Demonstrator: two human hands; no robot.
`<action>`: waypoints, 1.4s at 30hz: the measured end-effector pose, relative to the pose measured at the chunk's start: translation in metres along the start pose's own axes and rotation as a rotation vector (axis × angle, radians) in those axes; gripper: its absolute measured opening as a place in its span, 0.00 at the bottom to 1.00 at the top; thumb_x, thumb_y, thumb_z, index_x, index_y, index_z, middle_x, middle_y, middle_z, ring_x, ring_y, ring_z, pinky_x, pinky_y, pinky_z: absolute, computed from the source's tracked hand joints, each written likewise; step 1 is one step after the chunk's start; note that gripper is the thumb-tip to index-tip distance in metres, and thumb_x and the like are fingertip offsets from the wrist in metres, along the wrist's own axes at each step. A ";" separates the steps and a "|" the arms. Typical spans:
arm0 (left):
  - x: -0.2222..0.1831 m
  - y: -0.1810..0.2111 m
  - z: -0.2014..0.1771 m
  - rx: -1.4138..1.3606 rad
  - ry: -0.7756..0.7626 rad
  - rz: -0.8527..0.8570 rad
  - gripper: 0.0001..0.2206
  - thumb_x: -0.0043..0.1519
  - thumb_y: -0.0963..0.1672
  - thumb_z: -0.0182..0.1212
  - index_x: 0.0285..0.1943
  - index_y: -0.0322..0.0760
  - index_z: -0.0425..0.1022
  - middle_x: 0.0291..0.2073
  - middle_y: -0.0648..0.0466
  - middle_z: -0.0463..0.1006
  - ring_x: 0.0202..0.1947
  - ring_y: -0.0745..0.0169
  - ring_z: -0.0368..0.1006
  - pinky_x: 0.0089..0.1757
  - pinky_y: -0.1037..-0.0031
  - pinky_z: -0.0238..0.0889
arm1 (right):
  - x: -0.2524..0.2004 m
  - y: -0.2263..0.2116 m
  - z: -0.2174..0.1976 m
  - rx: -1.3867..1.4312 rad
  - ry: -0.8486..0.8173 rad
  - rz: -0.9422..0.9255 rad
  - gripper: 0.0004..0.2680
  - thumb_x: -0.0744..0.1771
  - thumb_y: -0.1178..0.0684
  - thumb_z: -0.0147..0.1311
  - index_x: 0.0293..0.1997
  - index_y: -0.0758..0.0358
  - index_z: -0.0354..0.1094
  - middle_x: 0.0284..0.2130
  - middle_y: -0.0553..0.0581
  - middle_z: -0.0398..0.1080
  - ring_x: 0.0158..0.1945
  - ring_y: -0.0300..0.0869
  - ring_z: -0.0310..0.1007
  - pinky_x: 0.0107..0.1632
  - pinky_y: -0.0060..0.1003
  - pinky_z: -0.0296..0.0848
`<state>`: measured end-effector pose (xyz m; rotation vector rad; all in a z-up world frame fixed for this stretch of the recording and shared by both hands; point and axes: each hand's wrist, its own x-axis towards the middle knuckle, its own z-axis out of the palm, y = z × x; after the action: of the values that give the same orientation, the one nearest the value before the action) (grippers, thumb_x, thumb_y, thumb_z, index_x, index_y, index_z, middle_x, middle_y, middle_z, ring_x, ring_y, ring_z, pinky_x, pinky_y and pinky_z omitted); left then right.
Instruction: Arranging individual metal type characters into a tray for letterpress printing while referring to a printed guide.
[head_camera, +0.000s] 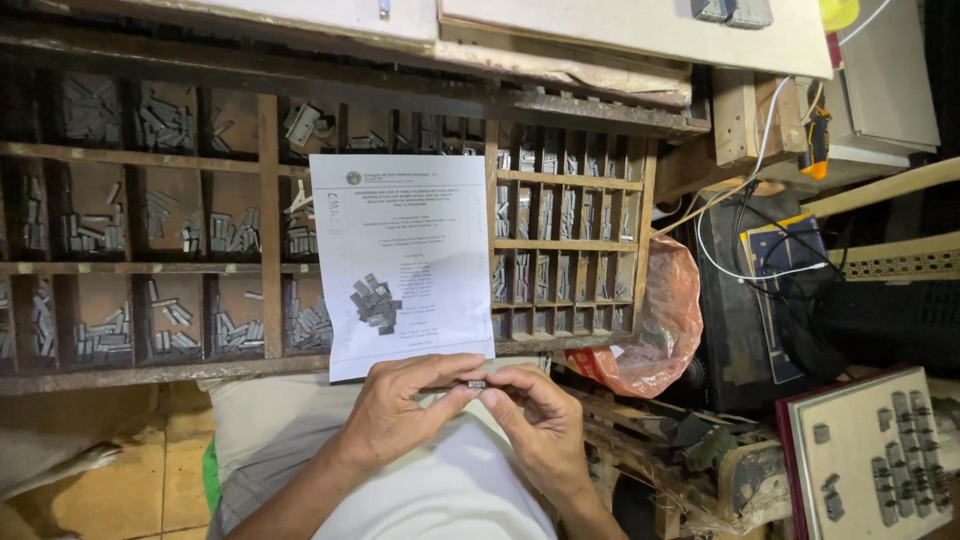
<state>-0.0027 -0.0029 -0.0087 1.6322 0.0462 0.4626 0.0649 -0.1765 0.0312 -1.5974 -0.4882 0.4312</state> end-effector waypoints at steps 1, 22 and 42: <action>0.000 0.000 0.000 -0.001 0.000 0.000 0.16 0.57 0.40 0.72 0.54 0.37 0.81 0.45 0.50 0.87 0.42 0.66 0.86 0.48 0.78 0.81 | 0.001 -0.001 0.001 0.000 0.000 0.001 0.07 0.66 0.62 0.61 0.48 0.68 0.75 0.41 0.60 0.77 0.47 0.43 0.77 0.53 0.32 0.78; -0.009 -0.014 0.000 0.138 -0.066 -0.009 0.15 0.58 0.42 0.70 0.54 0.38 0.82 0.46 0.54 0.87 0.45 0.66 0.86 0.50 0.78 0.77 | 0.015 -0.007 0.001 -0.249 -0.086 -0.109 0.05 0.65 0.60 0.58 0.43 0.65 0.72 0.38 0.56 0.76 0.42 0.41 0.76 0.48 0.34 0.78; 0.034 0.046 0.015 0.548 -0.274 -0.906 0.17 0.60 0.50 0.64 0.57 0.73 0.84 0.48 0.80 0.90 0.54 0.83 0.84 0.61 0.83 0.76 | 0.058 0.101 -0.152 -0.580 0.527 0.028 0.05 0.69 0.54 0.51 0.40 0.58 0.75 0.36 0.51 0.78 0.40 0.39 0.76 0.47 0.33 0.72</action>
<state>0.0220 -0.0124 0.0445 1.9784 0.7247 -0.5134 0.2024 -0.2774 -0.0567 -2.1844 -0.1868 -0.1412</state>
